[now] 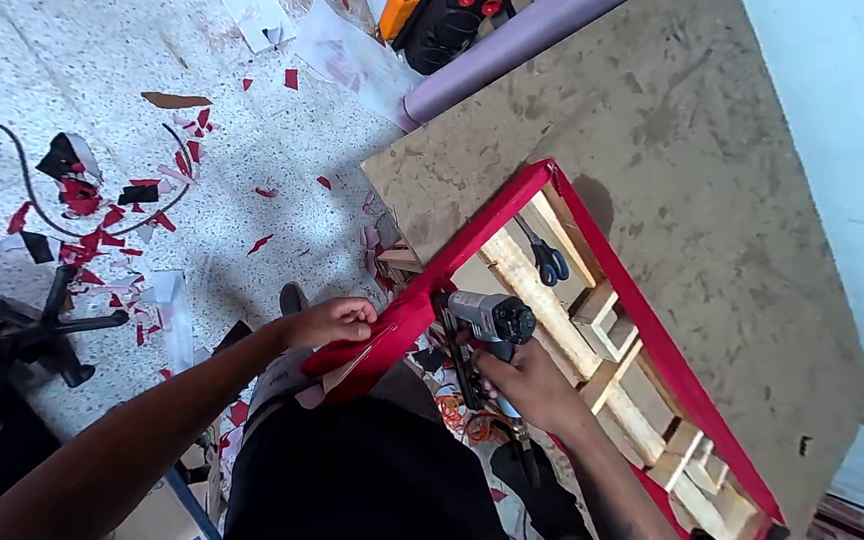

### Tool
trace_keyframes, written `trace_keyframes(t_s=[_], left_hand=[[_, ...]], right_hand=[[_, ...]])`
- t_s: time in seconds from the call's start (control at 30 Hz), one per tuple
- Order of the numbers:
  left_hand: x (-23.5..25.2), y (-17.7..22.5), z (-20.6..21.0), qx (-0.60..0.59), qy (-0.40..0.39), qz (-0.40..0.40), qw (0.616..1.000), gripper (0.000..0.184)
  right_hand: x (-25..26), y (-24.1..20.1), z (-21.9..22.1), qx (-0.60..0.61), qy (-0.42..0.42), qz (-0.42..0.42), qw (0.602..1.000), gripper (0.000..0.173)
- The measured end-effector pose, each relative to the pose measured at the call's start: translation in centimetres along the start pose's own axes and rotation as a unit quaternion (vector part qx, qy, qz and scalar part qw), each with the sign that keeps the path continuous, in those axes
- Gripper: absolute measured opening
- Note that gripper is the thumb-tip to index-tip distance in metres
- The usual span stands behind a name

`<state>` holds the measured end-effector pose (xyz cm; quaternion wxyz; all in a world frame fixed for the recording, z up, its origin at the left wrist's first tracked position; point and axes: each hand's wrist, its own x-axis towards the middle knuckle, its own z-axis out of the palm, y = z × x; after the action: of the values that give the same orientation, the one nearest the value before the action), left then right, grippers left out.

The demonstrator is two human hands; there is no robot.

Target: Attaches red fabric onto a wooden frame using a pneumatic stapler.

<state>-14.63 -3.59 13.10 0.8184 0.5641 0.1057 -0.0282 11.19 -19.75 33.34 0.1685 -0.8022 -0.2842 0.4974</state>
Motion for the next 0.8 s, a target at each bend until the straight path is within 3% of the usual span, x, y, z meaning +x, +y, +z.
trace_keyframes(t_s=[0.27,0.33,0.47,0.63,0.8], left_hand=[[1.0,-0.8,-1.5,0.087,0.049,0.039,0.994,0.024],[0.3,0.4,0.0,0.149,0.067,0.027,0.986,0.027],[-1.1,1.4,5.1,0.207,0.188,-0.041,0.959,0.047],[-0.8,-0.3,6.7,0.182,0.31,0.061,0.931,0.021],[-2.1,1.3,6.9,0.213,0.286,0.081,0.931,0.024]], right_hand=[[0.1,-0.2,0.1,0.008,-0.005,0.02,1.0,0.023],[0.1,-0.2,0.2,0.001,-0.003,0.014,1.0,0.023],[0.1,-0.2,0.2,-0.002,0.0,-0.003,1.0,0.023],[0.0,0.0,0.0,-0.011,-0.003,0.008,1.0,0.023],[-0.2,-0.3,0.3,-0.038,0.005,0.006,0.999,0.023]])
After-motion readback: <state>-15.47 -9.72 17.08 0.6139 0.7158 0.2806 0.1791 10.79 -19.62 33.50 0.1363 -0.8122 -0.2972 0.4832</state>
